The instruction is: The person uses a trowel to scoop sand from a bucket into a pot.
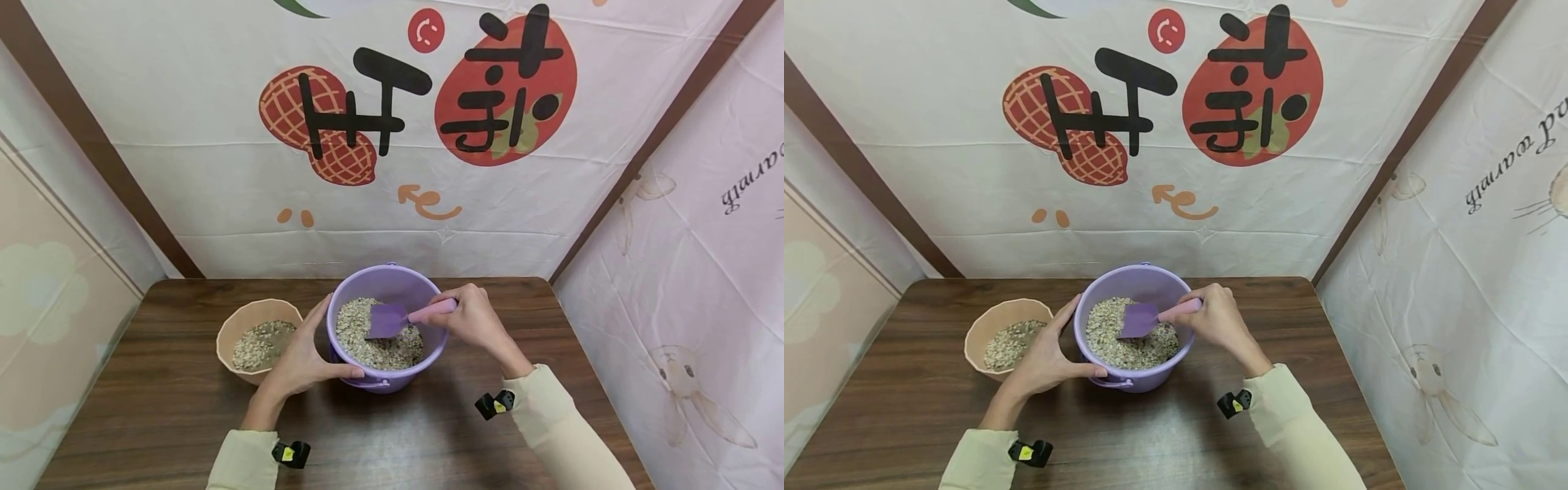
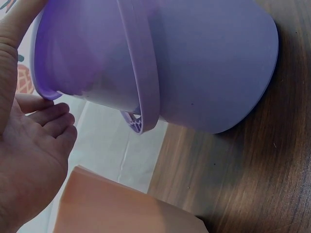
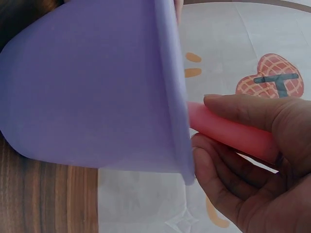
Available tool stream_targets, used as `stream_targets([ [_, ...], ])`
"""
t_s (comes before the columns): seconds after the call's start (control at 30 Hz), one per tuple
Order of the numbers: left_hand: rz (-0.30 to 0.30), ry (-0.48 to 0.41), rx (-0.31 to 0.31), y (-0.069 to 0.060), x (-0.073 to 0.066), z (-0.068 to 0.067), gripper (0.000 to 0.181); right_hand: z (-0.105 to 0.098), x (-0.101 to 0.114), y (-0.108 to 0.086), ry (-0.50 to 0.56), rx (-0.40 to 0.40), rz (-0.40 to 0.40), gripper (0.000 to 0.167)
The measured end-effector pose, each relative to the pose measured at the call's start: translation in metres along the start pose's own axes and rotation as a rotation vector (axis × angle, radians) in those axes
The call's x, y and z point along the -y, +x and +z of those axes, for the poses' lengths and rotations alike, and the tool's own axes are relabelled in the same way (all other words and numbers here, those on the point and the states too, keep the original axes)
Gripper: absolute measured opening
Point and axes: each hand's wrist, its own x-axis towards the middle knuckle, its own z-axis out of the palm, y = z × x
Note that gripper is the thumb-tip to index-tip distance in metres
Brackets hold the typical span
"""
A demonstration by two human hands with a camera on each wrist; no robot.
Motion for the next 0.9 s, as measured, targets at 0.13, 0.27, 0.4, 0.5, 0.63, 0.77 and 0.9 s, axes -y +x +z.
stream_targets([
  [0.13,0.004,-0.005,0.003,-0.0001,0.0001,-0.0005,0.138,0.0020,0.0007,0.0029,0.006,0.001,-0.001,0.011],
  [0.27,0.005,-0.012,0.006,0.0000,0.0005,-0.0008,0.138,0.0021,0.0010,0.0047,0.017,0.013,-0.004,0.010],
  [0.4,0.003,-0.015,0.004,0.0002,0.0003,-0.0009,0.138,0.0013,0.0010,0.0051,0.031,0.036,0.011,0.011],
  [0.5,0.001,-0.009,0.003,0.0002,0.0001,-0.0008,0.138,0.0009,0.0009,0.0049,0.042,0.053,0.024,0.011],
  [0.63,0.002,-0.002,0.001,0.0002,-0.0001,-0.0004,0.138,0.0021,0.0004,0.0050,0.055,0.051,0.025,0.013],
  [0.77,0.000,0.001,0.001,0.0002,-0.0001,-0.0003,0.138,0.0048,0.0008,0.0053,0.076,0.029,0.027,0.015],
  [0.9,0.003,0.009,-0.003,0.0005,-0.0005,-0.0007,0.139,0.0077,0.0008,0.0057,0.104,0.029,0.019,0.014],
])
